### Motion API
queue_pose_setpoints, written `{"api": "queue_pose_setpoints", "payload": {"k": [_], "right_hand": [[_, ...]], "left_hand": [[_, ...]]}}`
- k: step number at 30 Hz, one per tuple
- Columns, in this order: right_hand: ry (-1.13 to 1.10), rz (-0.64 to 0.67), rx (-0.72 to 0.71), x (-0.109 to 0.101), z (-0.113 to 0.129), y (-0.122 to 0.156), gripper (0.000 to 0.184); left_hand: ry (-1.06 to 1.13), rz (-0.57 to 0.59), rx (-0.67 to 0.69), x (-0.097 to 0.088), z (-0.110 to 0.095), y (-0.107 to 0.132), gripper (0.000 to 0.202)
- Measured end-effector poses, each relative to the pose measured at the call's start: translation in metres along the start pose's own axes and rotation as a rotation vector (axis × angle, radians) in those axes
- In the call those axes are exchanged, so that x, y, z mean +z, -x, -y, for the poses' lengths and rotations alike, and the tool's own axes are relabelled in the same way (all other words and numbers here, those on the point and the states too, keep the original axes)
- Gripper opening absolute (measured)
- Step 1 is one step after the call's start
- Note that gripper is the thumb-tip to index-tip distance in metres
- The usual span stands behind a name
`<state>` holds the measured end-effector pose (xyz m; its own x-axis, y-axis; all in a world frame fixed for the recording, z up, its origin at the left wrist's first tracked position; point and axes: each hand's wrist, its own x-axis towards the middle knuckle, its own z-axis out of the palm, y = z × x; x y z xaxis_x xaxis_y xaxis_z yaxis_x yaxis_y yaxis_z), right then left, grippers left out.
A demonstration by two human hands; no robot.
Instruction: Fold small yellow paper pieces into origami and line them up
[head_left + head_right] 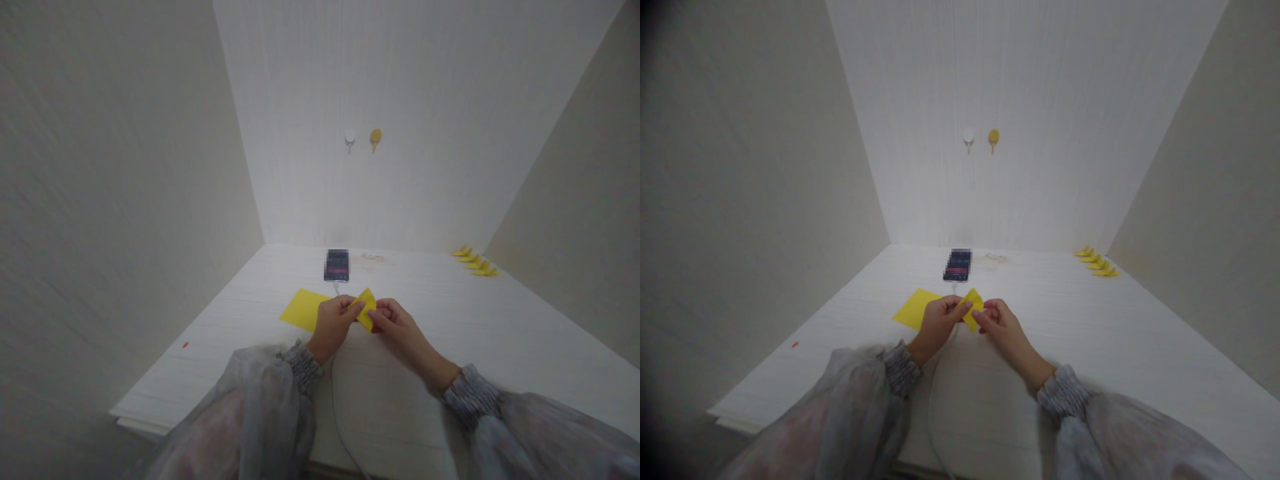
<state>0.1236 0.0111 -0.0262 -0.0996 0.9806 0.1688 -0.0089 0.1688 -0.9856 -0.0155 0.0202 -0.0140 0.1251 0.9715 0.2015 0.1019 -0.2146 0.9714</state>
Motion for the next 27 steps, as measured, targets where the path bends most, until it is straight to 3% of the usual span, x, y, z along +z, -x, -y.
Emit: {"api": "queue_pose_setpoints", "payload": {"k": [4, 7, 14, 18, 27], "right_hand": [[-0.098, 0.121, 0.037, 0.011, 0.007, 0.005, 0.030], [-0.143, 0.143, 0.031, 0.013, 0.017, 0.009, 0.029], [-0.207, 0.140, 0.026, 0.007, 0.014, 0.009, 0.024], [-0.158, 0.121, 0.043, 0.006, 0.014, 0.009, 0.025], [0.024, 0.109, -0.009, 0.012, 0.012, 0.013, 0.027]], "left_hand": [[-0.127, -0.050, 0.079, 0.001, -0.009, 0.004, 0.031], [-0.125, -0.054, 0.100, 0.002, -0.014, 0.006, 0.030], [0.127, 0.001, 0.045, 0.003, -0.009, 0.005, 0.028], [0.226, 0.029, -0.011, 0.004, -0.005, 0.003, 0.029], [0.227, 0.012, -0.031, 0.004, -0.004, 0.001, 0.022]]}}
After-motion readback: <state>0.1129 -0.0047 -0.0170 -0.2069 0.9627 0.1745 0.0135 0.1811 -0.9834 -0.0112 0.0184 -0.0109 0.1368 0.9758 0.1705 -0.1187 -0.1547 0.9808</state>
